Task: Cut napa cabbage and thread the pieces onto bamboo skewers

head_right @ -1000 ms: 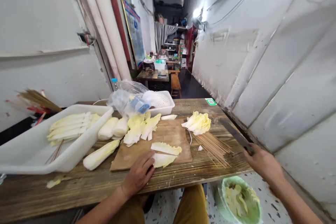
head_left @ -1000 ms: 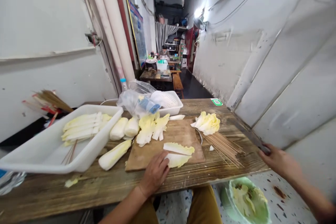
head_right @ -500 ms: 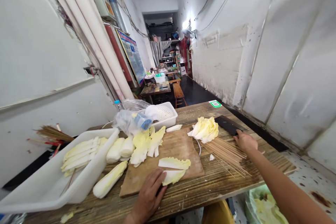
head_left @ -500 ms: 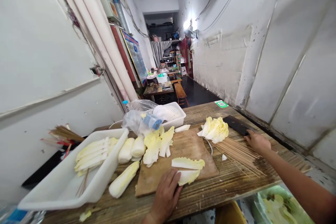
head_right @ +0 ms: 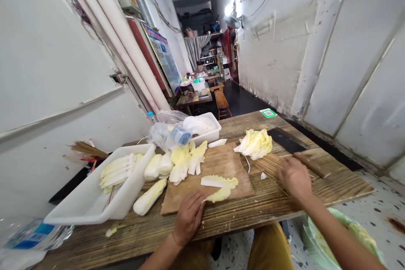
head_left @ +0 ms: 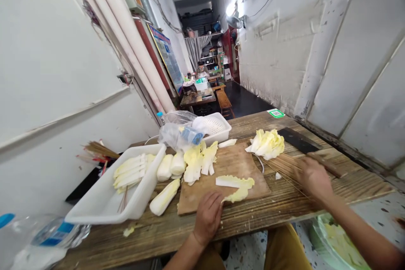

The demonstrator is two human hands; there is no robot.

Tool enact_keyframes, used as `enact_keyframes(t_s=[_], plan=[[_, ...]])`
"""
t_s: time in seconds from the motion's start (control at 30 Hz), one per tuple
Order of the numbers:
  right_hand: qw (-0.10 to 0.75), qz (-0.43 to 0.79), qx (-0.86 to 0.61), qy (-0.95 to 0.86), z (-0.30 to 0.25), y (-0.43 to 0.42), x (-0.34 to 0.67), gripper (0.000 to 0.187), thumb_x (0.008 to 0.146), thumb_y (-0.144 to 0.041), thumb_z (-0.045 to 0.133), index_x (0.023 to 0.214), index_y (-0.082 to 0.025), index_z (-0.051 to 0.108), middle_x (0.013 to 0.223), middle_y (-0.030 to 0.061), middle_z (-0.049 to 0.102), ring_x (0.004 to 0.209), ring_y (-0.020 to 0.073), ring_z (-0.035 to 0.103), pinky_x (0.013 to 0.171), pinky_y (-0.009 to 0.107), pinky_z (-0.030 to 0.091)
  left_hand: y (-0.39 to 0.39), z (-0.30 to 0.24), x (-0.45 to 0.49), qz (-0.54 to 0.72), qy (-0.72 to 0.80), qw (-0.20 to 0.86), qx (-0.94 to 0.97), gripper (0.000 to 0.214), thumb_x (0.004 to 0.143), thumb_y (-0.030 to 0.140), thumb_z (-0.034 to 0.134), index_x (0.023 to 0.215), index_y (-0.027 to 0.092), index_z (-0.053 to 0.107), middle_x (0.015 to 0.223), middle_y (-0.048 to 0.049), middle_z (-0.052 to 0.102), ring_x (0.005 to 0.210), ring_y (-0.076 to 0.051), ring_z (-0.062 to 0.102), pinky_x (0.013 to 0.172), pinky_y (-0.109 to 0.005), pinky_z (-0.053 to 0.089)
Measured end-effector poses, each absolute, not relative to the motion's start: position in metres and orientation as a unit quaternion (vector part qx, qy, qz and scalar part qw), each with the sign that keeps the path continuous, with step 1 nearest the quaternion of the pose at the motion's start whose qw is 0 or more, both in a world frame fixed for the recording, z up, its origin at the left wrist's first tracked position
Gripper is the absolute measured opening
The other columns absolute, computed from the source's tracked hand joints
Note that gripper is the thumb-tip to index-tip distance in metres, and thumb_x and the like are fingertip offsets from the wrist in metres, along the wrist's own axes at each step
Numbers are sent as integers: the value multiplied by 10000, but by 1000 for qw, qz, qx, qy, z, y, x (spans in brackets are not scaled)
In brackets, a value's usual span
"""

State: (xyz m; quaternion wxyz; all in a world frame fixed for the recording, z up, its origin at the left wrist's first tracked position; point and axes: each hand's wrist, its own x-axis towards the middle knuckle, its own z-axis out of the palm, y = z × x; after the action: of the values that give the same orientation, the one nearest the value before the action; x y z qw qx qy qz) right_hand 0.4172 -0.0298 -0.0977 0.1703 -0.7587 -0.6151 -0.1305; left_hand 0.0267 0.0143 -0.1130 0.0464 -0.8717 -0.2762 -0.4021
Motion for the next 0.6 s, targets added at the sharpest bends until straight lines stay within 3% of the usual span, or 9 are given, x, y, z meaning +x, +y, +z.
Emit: enact_keyframes(t_s=[0.1,0.23,0.33,0.47,0.6], plan=[[138,-142,-752,-629,-105,-48,377,162,887,-290,519,838,-168,614,870,23,599,863,178,549,801,376,422,22,-93,46,-436,-290,22,-851,217,890,153,435,1023,164,606,865,-84,670,810,-165,630,740,-308,538],[120,-157,-759,-620,-109,-58,359,230,897,-213,449,755,-191,629,794,60,593,848,216,513,808,371,358,65,-56,109,-424,-315,52,-848,233,905,232,429,817,154,630,680,-64,633,671,-166,604,657,-292,500],[99,-160,-763,-619,-107,-56,362,207,887,-195,473,735,-182,612,783,54,593,832,205,521,795,361,369,106,-36,173,-321,-347,54,-880,320,928,277,360,894,124,638,763,-108,668,762,-206,626,732,-338,493],[53,-159,-770,-616,-105,-52,366,139,887,-246,532,806,-157,602,825,7,609,839,161,571,803,366,436,133,-27,231,-275,-317,36,-907,383,875,396,482,1056,82,609,922,-152,688,845,-242,638,757,-354,498],[8,-142,-776,-615,-103,-52,367,157,876,-289,567,894,-139,613,902,20,635,849,153,608,781,366,491,126,-32,210,-249,-262,12,-932,311,905,351,438,1023,142,637,984,-103,692,915,-210,633,834,-347,489]])
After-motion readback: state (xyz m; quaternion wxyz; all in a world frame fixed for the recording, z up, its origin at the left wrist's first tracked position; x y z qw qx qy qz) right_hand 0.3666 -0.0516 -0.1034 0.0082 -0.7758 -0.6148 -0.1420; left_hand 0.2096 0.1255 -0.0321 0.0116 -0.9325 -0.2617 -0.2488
